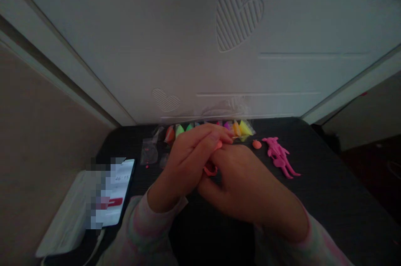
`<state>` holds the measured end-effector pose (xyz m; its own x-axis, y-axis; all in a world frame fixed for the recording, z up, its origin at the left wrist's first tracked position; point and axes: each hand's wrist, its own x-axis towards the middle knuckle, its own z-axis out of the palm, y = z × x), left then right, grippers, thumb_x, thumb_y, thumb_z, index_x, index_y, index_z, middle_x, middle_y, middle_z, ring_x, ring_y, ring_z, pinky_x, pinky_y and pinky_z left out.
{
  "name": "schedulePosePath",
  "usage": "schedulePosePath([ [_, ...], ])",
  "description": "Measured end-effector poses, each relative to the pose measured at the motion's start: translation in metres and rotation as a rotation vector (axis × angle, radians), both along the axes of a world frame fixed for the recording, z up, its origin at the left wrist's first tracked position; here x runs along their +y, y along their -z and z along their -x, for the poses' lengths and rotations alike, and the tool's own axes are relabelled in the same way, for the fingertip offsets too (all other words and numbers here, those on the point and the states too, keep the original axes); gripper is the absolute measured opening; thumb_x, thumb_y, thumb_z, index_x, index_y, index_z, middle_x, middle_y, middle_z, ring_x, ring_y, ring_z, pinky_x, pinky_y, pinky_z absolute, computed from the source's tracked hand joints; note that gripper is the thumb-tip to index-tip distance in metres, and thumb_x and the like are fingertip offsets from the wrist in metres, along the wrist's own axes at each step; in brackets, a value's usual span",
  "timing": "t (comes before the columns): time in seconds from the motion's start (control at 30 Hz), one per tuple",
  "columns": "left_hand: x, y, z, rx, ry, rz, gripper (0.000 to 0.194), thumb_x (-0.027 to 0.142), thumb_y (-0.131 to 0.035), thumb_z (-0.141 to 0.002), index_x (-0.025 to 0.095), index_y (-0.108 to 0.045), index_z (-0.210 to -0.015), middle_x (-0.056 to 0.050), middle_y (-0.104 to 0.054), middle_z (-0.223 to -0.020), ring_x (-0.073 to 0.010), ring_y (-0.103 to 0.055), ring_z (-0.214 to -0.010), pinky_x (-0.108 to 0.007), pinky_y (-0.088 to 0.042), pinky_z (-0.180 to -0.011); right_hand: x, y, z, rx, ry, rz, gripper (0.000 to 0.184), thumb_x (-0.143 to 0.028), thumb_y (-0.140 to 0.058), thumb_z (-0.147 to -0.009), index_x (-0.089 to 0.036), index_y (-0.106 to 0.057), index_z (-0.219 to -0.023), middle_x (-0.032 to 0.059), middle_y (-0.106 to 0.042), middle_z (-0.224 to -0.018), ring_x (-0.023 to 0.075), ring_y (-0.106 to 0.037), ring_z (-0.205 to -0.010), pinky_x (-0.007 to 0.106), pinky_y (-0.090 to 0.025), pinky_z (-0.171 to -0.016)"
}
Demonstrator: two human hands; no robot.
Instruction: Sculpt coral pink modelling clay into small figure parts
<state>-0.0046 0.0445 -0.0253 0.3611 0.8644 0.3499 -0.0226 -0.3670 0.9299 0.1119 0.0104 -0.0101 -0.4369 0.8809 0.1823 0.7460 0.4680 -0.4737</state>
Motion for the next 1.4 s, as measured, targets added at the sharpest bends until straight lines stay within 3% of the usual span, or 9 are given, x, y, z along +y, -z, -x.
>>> schedulePosePath([
  [0.17,0.002,-0.003,0.001,0.083,0.034,-0.003,0.026,0.015,-0.043,-0.082,0.018,-0.068,-0.076,0.0,-0.068,-0.079,-0.0132,-0.062,-0.078,-0.022,-0.046,-0.072,0.0,0.002,0.0,0.001,-0.003,0.035,0.013,-0.025,-0.046,-0.076,-0.018,-0.056,-0.08,0.0023,-0.063,-0.071,0.0156,-0.057,-0.062,0.026,-0.028,-0.051],
  [0.3,0.003,-0.003,0.001,0.047,0.018,0.112,0.026,0.018,-0.046,-0.081,0.019,-0.069,-0.07,-0.001,-0.068,-0.074,-0.0148,-0.061,-0.073,-0.024,-0.046,-0.069,0.001,0.0,-0.001,0.056,-0.019,0.066,0.008,-0.026,-0.048,-0.076,-0.019,-0.052,-0.073,-0.0012,-0.059,-0.067,0.0117,-0.051,-0.058,0.025,-0.027,-0.051],
  [0.5,0.017,-0.001,0.003,-0.592,-0.165,0.481,0.03,0.023,-0.042,-0.081,0.017,-0.067,-0.067,-0.001,-0.066,-0.064,-0.0125,-0.063,-0.065,-0.023,-0.052,-0.064,-0.004,-0.01,-0.011,0.209,-0.038,0.037,0.017,-0.023,-0.05,-0.08,-0.018,-0.045,-0.064,-0.0057,-0.048,-0.061,0.0062,-0.04,-0.054,0.022,-0.025,-0.049],
  [0.67,0.025,-0.005,0.003,-0.869,-0.122,0.861,0.035,0.019,-0.037,-0.084,0.01,-0.061,-0.06,-0.004,-0.063,-0.06,-0.0114,-0.063,-0.06,-0.022,-0.055,-0.058,0.002,-0.008,-0.015,0.316,0.084,-0.138,0.015,-0.018,-0.051,-0.081,-0.017,-0.048,-0.066,-0.004,-0.049,-0.063,0.0071,-0.044,-0.057,0.022,-0.029,-0.052],
  [0.83,0.023,-0.004,0.001,-0.887,-0.078,0.897,0.035,0.017,-0.037,-0.084,0.01,-0.061,-0.059,-0.005,-0.063,-0.06,-0.0118,-0.063,-0.058,-0.02,-0.054,-0.054,0.01,-0.002,-0.015,0.308,0.022,-0.26,0.004,-0.018,-0.054,-0.08,-0.015,-0.056,-0.078,0.0005,-0.056,-0.075,0.0114,-0.052,-0.073,0.023,-0.039,-0.064],
  [0.97,0.022,-0.005,-0.001,-0.925,-0.097,0.904,0.04,0.018,-0.033,-0.085,0.011,-0.058,-0.055,-0.004,-0.061,-0.056,-0.0103,-0.062,-0.057,-0.018,-0.053,-0.057,0.015,0.007,-0.013,0.197,-0.015,-0.389,0.02,-0.021,-0.054,-0.082,-0.017,-0.059,-0.1,0.0062,-0.059,-0.099,0.0176,-0.051,-0.092,0.03,-0.041,-0.08],
  [1.07,0.022,-0.007,-0.005,-0.95,-0.128,0.96,0.041,0.017,-0.032,-0.085,0.011,-0.056,-0.054,-0.003,-0.059,-0.054,-0.0083,-0.06,-0.053,-0.017,-0.052,-0.056,0.019,0.013,-0.01,0.121,-0.047,-0.456,0.02,-0.022,-0.052,-0.083,-0.018,-0.061,-0.101,0.0067,-0.058,-0.109,0.0198,-0.05,-0.095,0.034,-0.041,-0.083],
  [1.27,0.018,-0.005,-0.011,-0.927,-0.076,0.943,0.042,0.02,-0.033,-0.084,0.011,-0.058,-0.051,-0.004,-0.06,-0.053,-0.0093,-0.061,-0.055,-0.016,-0.052,-0.056,0.024,0.018,-0.007,0.057,-0.076,-0.476,0.018,-0.028,-0.052,-0.084,-0.02,-0.064,-0.094,0.0025,-0.064,-0.101,0.0198,-0.05,-0.088,0.037,-0.041,-0.078],
  [1.4,0.018,-0.003,-0.013,-0.929,-0.119,0.916,0.042,0.018,-0.034,-0.084,0.012,-0.057,-0.05,-0.002,-0.058,-0.05,-0.0076,-0.059,-0.051,-0.014,-0.05,-0.055,0.025,0.019,-0.005,0.05,-0.074,-0.487,0.017,-0.028,-0.052,-0.084,-0.02,-0.065,-0.093,0.0014,-0.066,-0.099,0.0192,-0.049,-0.086,0.038,-0.04,-0.077],
])
